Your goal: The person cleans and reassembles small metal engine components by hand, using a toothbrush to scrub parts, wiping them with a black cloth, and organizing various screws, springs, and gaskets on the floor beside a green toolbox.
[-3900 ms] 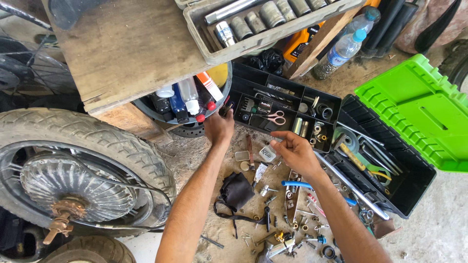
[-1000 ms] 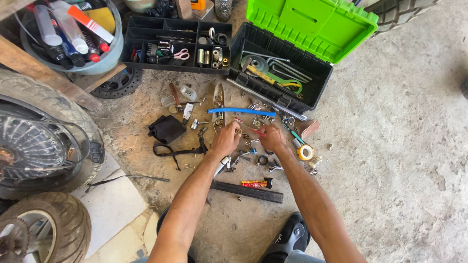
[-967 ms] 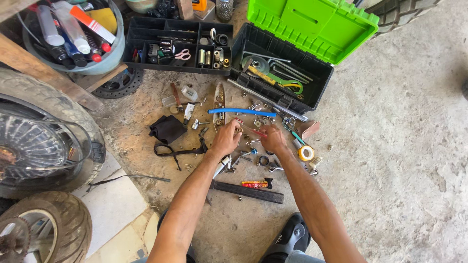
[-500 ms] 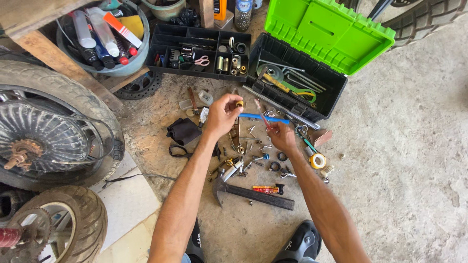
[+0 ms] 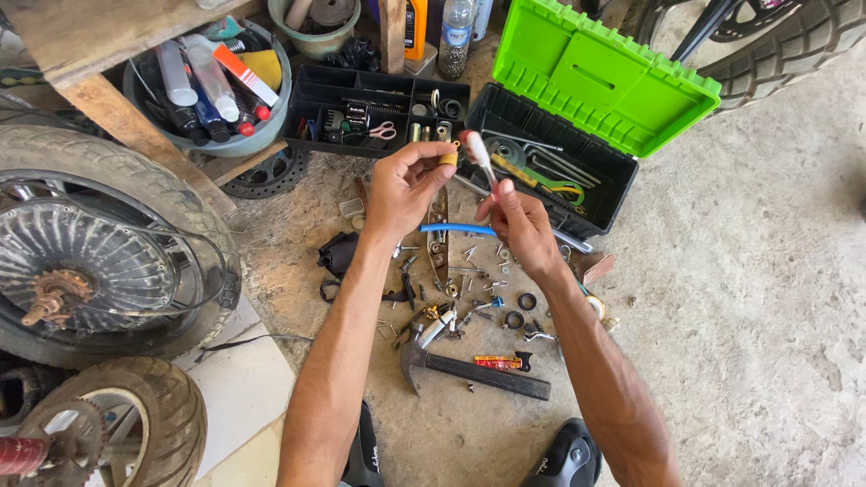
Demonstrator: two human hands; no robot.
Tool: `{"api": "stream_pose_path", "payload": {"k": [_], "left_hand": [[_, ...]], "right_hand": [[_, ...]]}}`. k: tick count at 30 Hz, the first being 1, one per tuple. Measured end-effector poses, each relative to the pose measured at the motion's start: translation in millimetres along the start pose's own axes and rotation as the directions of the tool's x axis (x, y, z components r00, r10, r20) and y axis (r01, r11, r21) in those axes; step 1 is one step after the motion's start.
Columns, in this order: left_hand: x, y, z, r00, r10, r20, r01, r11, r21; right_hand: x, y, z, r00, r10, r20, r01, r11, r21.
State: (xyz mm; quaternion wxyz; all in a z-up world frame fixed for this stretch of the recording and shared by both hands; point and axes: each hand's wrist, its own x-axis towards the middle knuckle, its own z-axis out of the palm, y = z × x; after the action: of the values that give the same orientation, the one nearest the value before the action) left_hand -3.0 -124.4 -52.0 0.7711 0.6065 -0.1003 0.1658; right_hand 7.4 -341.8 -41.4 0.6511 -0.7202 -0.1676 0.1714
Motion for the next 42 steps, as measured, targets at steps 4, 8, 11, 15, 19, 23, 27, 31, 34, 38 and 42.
{"api": "stream_pose_path", "payload": {"k": [4,8,11,15,19,23,27,31,34,38,42], "left_hand": [[6,20,11,0.996,0.082,0.042,-0.079,0.994,-0.07],[4,28,14,0.992,0.114,0.057,-0.103,0.981,-0.165],[5,26,10,0.994,0.102,0.027,-0.096,0.981,-0.167],[8,19,1,0.998,0.066,-0.02,-0.069,0.974,-0.215],[6,17,1,0.999,0.05,-0.017,-0.053,0.98,-0.193],[7,19,5,1.0,0.016,-0.003,-0.016,0.976,-0.218],[11,22,14,0.999,0.031,-0.031,-0.037,0.975,-0.221],[13,28,16,0.998,-0.002,-0.055,-0.014,0.955,-0.298],[17,29,14,0.999,-0.017,-0.051,-0.001,0.944,-0.331],[23,27,15,0.995,0.025,-0.098,-0.05,0.965,-0.259],[29,30,19,0.994,-0.043,-0.099,0.014,0.961,-0.276]], "right_hand": [[3,-5,11,0.998,-0.041,-0.041,0.038,0.996,-0.077],[1,10,12,0.99,-0.116,-0.085,0.099,0.979,-0.179],[-2,26,12,0.989,-0.099,-0.106,0.078,0.98,-0.181],[-3,35,10,0.989,-0.005,-0.15,-0.035,0.964,-0.264],[2,19,9,0.981,0.035,-0.193,-0.061,0.99,-0.129],[10,-7,14,0.986,-0.066,-0.151,0.046,0.99,-0.133],[15,-8,23,0.98,-0.117,-0.163,0.085,0.978,-0.189],[6,16,31,0.974,-0.151,-0.166,0.124,0.979,-0.163],[1,28,28,0.978,-0.151,-0.144,0.112,0.962,-0.248],[7,17,7,0.989,-0.015,-0.146,-0.007,0.988,-0.152],[19,-27,-7,0.985,-0.093,-0.146,0.068,0.984,-0.165]]}}
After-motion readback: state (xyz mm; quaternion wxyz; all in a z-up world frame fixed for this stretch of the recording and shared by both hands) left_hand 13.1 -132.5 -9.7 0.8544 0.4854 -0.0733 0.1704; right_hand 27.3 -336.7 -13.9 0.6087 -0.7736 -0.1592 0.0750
